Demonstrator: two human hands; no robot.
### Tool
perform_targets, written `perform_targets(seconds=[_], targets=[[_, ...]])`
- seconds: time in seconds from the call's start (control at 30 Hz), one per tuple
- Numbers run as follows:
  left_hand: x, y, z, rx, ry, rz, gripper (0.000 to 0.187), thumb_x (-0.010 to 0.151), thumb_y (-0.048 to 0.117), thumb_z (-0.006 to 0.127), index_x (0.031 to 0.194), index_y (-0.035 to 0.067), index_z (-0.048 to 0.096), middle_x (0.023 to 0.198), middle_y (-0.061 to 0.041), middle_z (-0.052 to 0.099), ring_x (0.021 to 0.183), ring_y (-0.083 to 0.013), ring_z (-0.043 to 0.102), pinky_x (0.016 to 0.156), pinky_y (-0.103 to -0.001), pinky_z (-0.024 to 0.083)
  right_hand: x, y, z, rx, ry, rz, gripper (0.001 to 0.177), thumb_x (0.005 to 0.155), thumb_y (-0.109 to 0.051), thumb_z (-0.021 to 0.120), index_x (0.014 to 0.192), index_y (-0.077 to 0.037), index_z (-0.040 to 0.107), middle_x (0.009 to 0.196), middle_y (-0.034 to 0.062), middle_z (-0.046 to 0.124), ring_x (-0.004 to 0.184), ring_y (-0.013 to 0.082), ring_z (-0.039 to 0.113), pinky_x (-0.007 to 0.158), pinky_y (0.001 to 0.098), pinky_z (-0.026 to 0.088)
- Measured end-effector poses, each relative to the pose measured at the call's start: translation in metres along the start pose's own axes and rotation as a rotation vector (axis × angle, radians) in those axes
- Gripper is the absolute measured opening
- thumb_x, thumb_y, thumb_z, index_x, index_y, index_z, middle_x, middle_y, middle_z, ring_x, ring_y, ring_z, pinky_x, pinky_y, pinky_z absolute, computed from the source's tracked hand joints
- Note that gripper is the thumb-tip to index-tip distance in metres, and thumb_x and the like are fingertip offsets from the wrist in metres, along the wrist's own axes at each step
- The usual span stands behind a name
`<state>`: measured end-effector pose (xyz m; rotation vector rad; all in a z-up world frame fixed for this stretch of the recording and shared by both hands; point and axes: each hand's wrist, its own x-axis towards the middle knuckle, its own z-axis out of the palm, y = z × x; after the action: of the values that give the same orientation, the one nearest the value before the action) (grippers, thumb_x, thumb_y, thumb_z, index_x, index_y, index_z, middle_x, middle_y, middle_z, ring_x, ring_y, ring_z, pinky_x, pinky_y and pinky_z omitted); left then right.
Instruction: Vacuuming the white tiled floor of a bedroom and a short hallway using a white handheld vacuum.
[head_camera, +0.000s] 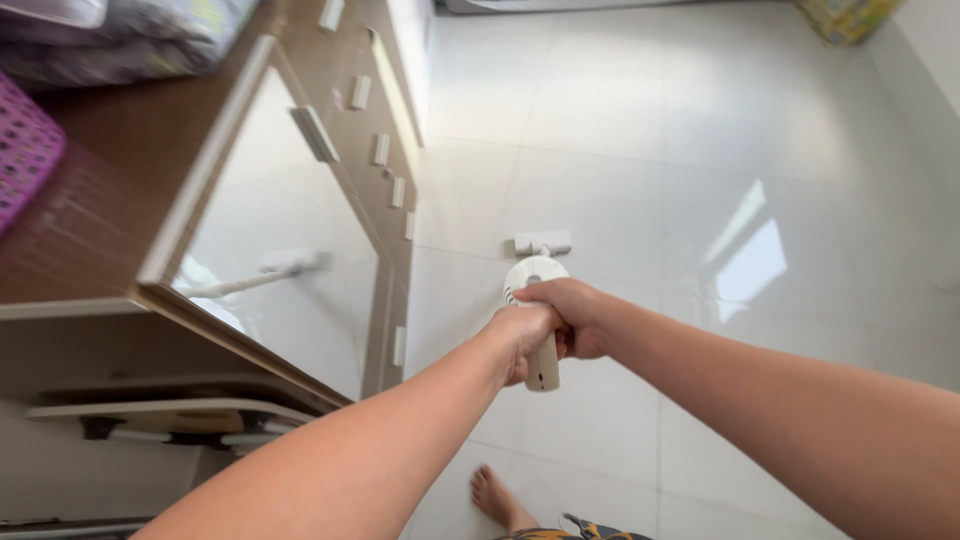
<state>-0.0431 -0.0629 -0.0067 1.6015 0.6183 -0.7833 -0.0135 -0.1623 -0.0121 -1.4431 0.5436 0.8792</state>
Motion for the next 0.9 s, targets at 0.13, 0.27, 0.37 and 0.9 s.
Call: perform_targets(seconds=[0.13, 0.27, 0.37, 0.9], targets=[[-0.017, -0.017, 0.049, 0.088, -0.021, -0.004, 0.015, 0.086, 0.021, 0.065, 0.074, 0.013, 0.064, 0.069, -0.002, 0.063, 0.061, -0.0107, 0.058, 0.060, -0.028, 0.047, -0.027, 0.038, -0.037, 0.061, 0.037, -0.009, 0.043, 0.092, -0.034, 0.063, 0.125, -0.006, 0.061, 0.112, 0.0126, 0.068, 0.090, 0.0197, 0.065, 0.071, 0.0359, 0.055], [-0.026, -0.043, 0.095, 0.152, -0.116, 0.014, 0.018, 0.088, 0.025, 0.064, 0.074, 0.013, 0.063, 0.070, 0.000, 0.062, 0.063, -0.0096, 0.057, 0.062, -0.027, 0.048, -0.059, 0.079, -0.074, 0.134, 0.111, -0.016, 0.043, 0.093, -0.034, 0.062, 0.126, -0.007, 0.058, 0.115, 0.0127, 0.066, 0.090, 0.0195, 0.063, 0.071, 0.0347, 0.053], [-0.040, -0.062, 0.127, 0.198, -0.180, 0.043, 0.018, 0.087, 0.026, 0.063, 0.074, 0.012, 0.064, 0.069, -0.002, 0.062, 0.062, -0.0116, 0.058, 0.060, -0.030, 0.046, -0.085, 0.108, -0.094, 0.156, 0.159, -0.020, 0.045, 0.093, -0.035, 0.062, 0.126, -0.006, 0.061, 0.114, 0.0141, 0.067, 0.088, 0.0197, 0.062, 0.070, 0.0341, 0.053], [-0.049, -0.071, 0.240, 0.355, -0.353, -0.006, 0.015, 0.088, 0.025, 0.063, 0.080, 0.013, 0.062, 0.069, 0.001, 0.059, 0.062, -0.0090, 0.055, 0.061, -0.027, 0.047, -0.137, 0.159, -0.188, 0.332, 0.320, 0.028, 0.045, 0.094, -0.038, 0.064, 0.124, -0.005, 0.062, 0.110, 0.0131, 0.067, 0.084, 0.0192, 0.061, 0.067, 0.0322, 0.052]])
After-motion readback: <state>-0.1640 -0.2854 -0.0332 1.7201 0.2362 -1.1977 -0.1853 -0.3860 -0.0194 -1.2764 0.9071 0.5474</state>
